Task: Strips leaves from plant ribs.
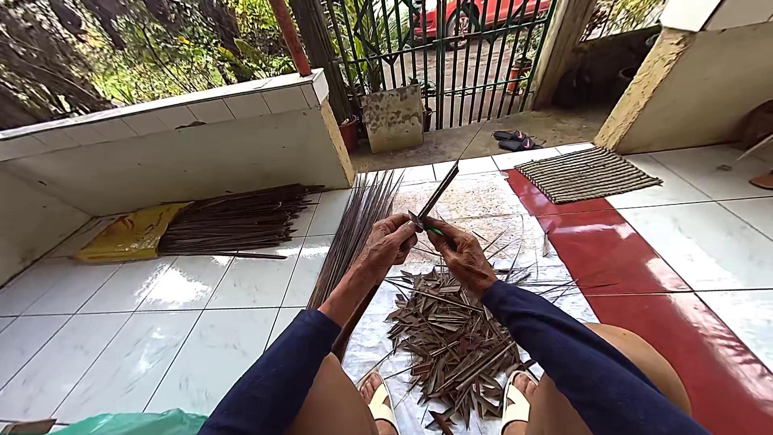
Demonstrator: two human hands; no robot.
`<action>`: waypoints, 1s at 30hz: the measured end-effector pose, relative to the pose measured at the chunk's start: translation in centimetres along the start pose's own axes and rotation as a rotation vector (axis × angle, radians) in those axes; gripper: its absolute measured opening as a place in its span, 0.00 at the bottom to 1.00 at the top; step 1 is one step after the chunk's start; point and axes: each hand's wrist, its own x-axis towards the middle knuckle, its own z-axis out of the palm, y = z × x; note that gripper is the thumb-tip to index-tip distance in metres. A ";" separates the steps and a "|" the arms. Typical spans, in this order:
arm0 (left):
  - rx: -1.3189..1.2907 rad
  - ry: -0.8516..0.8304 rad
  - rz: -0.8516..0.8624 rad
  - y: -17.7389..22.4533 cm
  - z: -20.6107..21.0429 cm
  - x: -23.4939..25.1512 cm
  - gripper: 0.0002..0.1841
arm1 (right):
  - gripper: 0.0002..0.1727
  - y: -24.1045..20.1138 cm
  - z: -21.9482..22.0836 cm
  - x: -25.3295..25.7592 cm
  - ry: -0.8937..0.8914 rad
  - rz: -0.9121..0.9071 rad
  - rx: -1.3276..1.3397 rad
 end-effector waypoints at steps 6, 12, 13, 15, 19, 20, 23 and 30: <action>-0.043 -0.044 -0.068 0.4 -0.6 -0.2 0.13 | 0.20 0.0 -0.3 -0.2 -0.044 0.006 0.046; -0.112 -0.063 -0.109 0.8 -0.9 -0.8 0.14 | 0.20 0.2 -0.5 -0.3 -0.052 -0.030 0.055; -0.118 -0.068 -0.121 0.8 -0.9 -0.8 0.14 | 0.20 0.2 -0.3 -0.4 -0.041 -0.023 0.063; -0.125 -0.084 -0.154 0.9 -1.1 -0.8 0.14 | 0.20 0.0 0.0 -0.5 -0.026 -0.013 0.069; -0.128 -0.116 -0.197 1.0 -1.6 -0.5 0.15 | 0.20 0.0 0.6 -0.5 0.016 0.012 0.000; -0.128 -0.116 -0.205 1.0 -1.7 -0.4 0.15 | 0.20 0.0 0.6 -0.5 0.025 0.015 -0.030; -0.135 -0.122 -0.223 0.9 -2.0 -0.2 0.15 | 0.20 0.0 0.9 -0.4 0.050 0.025 -0.126; -0.046 -0.089 -0.139 0.4 -1.7 0.1 0.14 | 0.20 -0.6 0.9 -0.2 0.024 0.083 -0.046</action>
